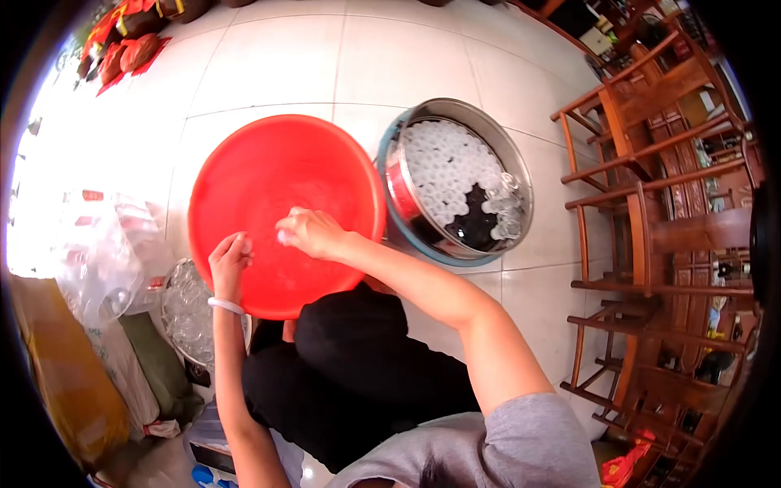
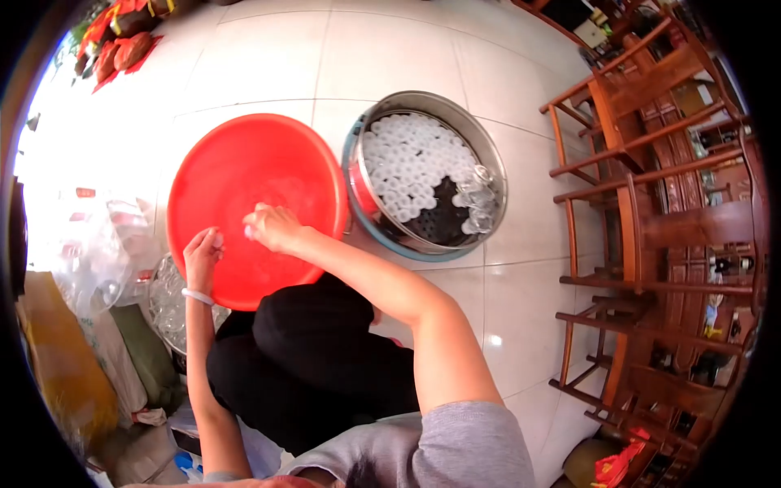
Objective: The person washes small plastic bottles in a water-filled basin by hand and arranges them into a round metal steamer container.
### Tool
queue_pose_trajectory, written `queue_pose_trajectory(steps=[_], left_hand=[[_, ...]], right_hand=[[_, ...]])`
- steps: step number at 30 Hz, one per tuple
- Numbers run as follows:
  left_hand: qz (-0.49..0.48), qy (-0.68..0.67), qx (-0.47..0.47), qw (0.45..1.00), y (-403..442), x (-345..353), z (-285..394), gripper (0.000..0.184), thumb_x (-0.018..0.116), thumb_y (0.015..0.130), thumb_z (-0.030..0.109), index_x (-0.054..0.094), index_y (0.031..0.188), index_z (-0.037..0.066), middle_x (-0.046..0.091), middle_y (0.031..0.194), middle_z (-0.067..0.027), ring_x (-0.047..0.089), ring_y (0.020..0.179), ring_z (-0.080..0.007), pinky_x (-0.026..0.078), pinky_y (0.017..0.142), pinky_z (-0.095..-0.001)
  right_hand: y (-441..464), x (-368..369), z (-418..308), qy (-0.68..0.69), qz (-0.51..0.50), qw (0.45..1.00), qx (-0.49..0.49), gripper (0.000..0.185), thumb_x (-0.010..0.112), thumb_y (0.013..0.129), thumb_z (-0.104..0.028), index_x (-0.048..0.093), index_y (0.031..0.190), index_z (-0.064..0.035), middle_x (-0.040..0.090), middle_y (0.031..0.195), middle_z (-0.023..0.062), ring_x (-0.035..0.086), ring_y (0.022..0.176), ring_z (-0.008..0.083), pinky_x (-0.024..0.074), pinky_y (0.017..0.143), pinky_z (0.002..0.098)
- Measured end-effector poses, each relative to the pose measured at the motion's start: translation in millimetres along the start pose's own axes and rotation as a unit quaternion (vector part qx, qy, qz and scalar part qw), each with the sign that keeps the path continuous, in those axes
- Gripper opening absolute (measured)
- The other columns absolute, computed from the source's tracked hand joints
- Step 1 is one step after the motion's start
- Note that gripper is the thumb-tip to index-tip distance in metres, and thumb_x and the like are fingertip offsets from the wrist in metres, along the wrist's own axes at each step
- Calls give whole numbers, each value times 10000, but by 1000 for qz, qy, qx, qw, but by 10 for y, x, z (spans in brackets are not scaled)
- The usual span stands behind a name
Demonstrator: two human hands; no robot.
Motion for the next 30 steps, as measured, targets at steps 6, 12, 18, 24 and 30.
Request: queue_pose_trajectory(steps=[6, 12, 18, 24, 30], left_hand=[[-49, 93, 8, 994, -17, 116, -22, 258, 598, 770, 64, 543, 998, -42, 566, 732, -37, 499, 558, -86, 408, 501, -203], [-29, 243, -4, 970, -111, 575, 266, 245, 613, 782, 117, 557, 960, -41, 567, 698, -46, 509, 547, -84, 412, 476, -214], [-287, 320, 248, 868, -672, 2605, 807, 218, 626, 770, 148, 586, 917, -8, 592, 762, -71, 544, 625, -140, 455, 573, -268], [-396, 525, 386, 647, -1128, 3813, 392, 208, 608, 706, 114, 617, 898, 34, 577, 840, -118, 565, 774, -276, 442, 725, -361], [-387, 686, 324, 524, -929, 3915, -89, 166, 575, 675, 146, 642, 813, 81, 626, 773, -103, 593, 793, -261, 391, 801, -353]], right_hand=[[-451, -1189, 121, 168, 85, 978, -88, 307, 666, 718, -211, 616, 979, -57, 608, 877, 125, 594, 821, 236, 466, 747, 339], [-1408, -2317, 1198, -175, 185, 962, 97, 182, 610, 724, -212, 608, 801, -48, 610, 809, 131, 606, 750, 289, 476, 673, 391], [-1683, -2019, 1782, -347, 62, 919, 178, 110, 577, 679, -107, 611, 764, -45, 584, 864, 156, 594, 802, 312, 453, 667, 421], [-1745, -1951, 1757, -373, 91, 913, 136, 102, 548, 682, -92, 619, 754, -76, 578, 872, 130, 593, 795, 282, 429, 673, 371], [-1957, -1906, 1443, -229, 96, 968, 39, 149, 606, 643, -144, 565, 762, -63, 585, 760, 138, 591, 673, 326, 434, 566, 436]])
Point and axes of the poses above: each hand's wrist, its own y-axis towards the middle knuckle, its own x-axis out of the palm, z = x × y, the point moved 7 cm from there along y, towards the middle knuckle
